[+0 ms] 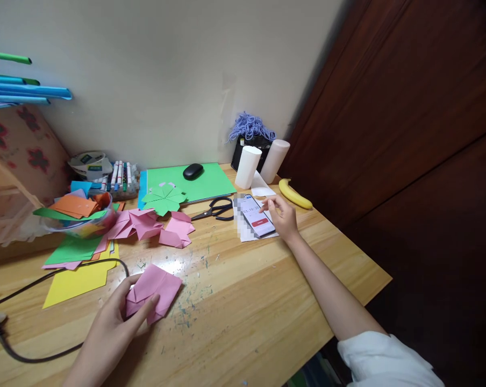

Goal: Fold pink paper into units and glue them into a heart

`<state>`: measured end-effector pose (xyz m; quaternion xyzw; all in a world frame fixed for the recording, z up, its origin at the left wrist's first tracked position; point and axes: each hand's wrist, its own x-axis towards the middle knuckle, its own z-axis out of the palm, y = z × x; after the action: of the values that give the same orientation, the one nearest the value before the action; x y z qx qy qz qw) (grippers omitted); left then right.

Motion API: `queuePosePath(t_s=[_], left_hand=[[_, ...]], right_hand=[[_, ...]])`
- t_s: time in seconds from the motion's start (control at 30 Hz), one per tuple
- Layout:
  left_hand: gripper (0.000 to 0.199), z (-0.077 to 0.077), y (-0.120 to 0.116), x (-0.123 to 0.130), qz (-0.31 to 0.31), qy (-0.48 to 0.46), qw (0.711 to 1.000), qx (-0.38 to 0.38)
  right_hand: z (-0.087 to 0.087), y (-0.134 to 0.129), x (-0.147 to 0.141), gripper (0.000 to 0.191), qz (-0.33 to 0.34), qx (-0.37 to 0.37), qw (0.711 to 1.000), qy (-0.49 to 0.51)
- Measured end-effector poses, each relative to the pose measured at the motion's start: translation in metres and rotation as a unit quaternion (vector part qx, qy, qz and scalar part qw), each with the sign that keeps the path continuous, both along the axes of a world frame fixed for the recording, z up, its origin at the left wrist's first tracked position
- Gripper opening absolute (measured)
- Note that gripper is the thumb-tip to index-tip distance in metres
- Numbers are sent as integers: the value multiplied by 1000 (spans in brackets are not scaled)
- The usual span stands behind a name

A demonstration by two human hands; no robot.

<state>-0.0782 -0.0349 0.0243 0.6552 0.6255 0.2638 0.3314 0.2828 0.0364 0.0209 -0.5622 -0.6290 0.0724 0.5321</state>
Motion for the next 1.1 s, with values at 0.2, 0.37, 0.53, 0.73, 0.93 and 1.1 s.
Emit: queuePosePath(t_s=[0.2,0.37,0.53,0.73,0.93,1.1], left_hand=[[49,-8,4,-6,3,-24,999,-35],[43,-5,1,-10,9,-90,996,-13],[39,2,1,-16,32,-151,988,18],[34,-1,1,-17,19,-213,976,28],[35,-3,-3,-12,-18,-219,975,14],[36,-9,-3,-12,-15,-220,975,-17]], right_hand=[[-5,-32,-88,19,150,-57,970,184],[-12,-51,-163,14,268,-166,938,146],[-19,-44,-203,22,320,-246,902,154],[-23,-42,-208,21,377,-269,876,134],[-24,-45,-207,18,397,-288,857,156],[-25,-44,-207,14,390,-283,865,140]])
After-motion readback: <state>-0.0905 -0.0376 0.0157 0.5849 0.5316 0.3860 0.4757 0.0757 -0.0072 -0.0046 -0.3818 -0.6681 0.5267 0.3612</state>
